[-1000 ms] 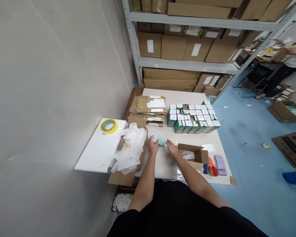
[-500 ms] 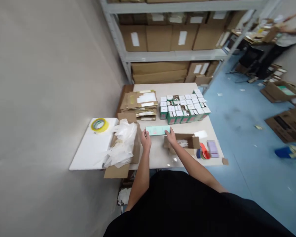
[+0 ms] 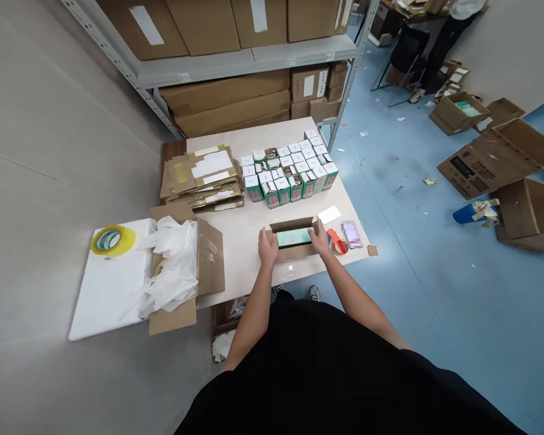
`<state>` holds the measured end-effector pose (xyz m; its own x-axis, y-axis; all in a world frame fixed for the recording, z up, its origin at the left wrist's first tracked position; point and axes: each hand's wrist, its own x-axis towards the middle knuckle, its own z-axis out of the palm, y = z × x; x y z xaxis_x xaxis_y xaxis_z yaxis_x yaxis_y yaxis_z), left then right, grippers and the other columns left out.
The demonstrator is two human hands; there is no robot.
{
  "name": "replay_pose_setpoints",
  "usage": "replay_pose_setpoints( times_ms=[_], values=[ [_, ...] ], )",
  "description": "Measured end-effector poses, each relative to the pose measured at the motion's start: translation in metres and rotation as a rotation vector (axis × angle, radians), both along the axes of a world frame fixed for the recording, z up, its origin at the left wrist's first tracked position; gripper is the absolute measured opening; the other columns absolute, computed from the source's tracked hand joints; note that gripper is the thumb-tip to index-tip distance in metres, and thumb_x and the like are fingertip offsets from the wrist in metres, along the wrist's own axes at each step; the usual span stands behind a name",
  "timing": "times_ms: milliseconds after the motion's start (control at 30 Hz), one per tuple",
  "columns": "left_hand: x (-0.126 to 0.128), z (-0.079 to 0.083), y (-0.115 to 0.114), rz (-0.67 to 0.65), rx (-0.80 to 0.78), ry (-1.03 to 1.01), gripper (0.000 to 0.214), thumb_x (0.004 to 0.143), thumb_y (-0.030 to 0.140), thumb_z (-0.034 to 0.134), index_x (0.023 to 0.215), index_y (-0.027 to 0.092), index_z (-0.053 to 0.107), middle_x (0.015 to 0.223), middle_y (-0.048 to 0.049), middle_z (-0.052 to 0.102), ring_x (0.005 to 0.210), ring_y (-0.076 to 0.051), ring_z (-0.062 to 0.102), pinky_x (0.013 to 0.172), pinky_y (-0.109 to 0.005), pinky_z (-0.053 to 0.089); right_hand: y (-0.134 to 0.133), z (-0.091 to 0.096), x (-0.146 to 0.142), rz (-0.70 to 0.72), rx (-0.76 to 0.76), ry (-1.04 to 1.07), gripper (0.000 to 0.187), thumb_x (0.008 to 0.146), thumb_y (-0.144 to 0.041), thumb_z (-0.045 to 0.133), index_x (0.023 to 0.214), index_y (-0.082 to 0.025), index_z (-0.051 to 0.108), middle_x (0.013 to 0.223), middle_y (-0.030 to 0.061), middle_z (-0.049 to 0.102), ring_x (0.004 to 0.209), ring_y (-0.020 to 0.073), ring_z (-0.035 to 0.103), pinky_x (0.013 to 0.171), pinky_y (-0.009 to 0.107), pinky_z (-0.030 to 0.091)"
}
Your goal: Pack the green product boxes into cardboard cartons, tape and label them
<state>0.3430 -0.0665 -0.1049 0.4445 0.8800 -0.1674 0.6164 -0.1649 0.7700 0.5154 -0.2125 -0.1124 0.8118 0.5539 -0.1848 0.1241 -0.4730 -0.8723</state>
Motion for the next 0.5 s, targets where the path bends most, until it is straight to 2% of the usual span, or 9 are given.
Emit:
replay_pose_setpoints(
  times_ms=[100,167,233,300,333,400,500],
  values=[
    [-0.002,-0.010,0.007,-0.146,0.031,0.085,0.064,0.099,0.039,0.056,0.157,0.018,0.040,0.163,-0.0119,0.042,0.153,-0.025,0.035,0.127,-0.037,0.027,-0.015,0.003,0.006,0.016,0.013,0.004,0.075,0.095,-0.047,0.051,0.161,-0.017,0.034,0.165,0.0120,0.037,0.155,0.0268,0.031,0.128,0.045,0.025],
    [-0.003,-0.019,0.007,-0.283,0.030,0.197,0.067,0.089,0.033,0.070,0.151,0.017,0.049,0.163,-0.0140,0.042,0.154,-0.029,0.031,0.127,-0.040,0.026,-0.024,0.007,0.006,0.034,0.035,0.000,0.072,0.094,-0.045,0.052,0.160,-0.019,0.037,0.164,0.0113,0.040,0.153,0.0275,0.035,0.126,0.046,0.029],
    [-0.002,-0.031,0.003,-0.390,0.000,0.321,0.079,0.076,0.030,0.084,0.148,0.018,0.053,0.168,-0.0162,0.031,0.158,-0.034,0.022,0.127,-0.044,0.026,-0.030,0.011,0.005,0.045,0.057,0.001,0.070,0.094,-0.043,0.052,0.158,-0.019,0.040,0.162,0.0117,0.043,0.151,0.0282,0.038,0.124,0.047,0.032],
    [-0.002,-0.043,-0.004,-0.444,-0.036,0.411,0.088,0.066,0.029,0.092,0.145,0.017,0.056,0.173,-0.0179,0.014,0.159,-0.038,0.014,0.124,-0.046,0.031,-0.036,0.015,0.003,0.064,0.074,-0.004,0.069,0.093,-0.040,0.052,0.157,-0.018,0.042,0.160,0.0124,0.046,0.149,0.0287,0.041,0.123,0.047,0.034],
    [-0.001,-0.048,-0.008,-0.454,-0.035,0.431,0.084,0.066,0.030,0.093,0.142,0.016,0.058,0.174,-0.0179,0.006,0.159,-0.039,0.012,0.122,-0.046,0.034,-0.038,0.017,0.003,0.077,0.083,-0.010,0.068,0.092,-0.040,0.053,0.156,-0.019,0.044,0.159,0.0123,0.047,0.148,0.0286,0.042,0.123,0.047,0.035],
    [0.000,-0.056,-0.016,-0.454,0.028,0.419,0.059,0.076,0.032,0.086,0.130,0.017,0.067,0.174,-0.0140,-0.002,0.160,-0.037,0.008,0.120,-0.045,0.037,-0.042,0.021,0.003,0.108,0.101,-0.027,0.066,0.092,-0.039,0.054,0.155,-0.020,0.045,0.158,0.0118,0.048,0.148,0.0284,0.042,0.123,0.046,0.035],
    [0.001,-0.060,-0.025,-0.411,0.087,0.422,0.029,0.085,0.030,0.077,0.110,0.017,0.075,0.175,-0.0096,0.002,0.159,-0.038,0.010,0.119,-0.048,0.038,-0.049,0.024,0.004,0.159,0.121,-0.049,0.064,0.092,-0.037,0.054,0.154,-0.021,0.047,0.158,0.0114,0.048,0.148,0.0282,0.043,0.122,0.047,0.037]
  ],
)
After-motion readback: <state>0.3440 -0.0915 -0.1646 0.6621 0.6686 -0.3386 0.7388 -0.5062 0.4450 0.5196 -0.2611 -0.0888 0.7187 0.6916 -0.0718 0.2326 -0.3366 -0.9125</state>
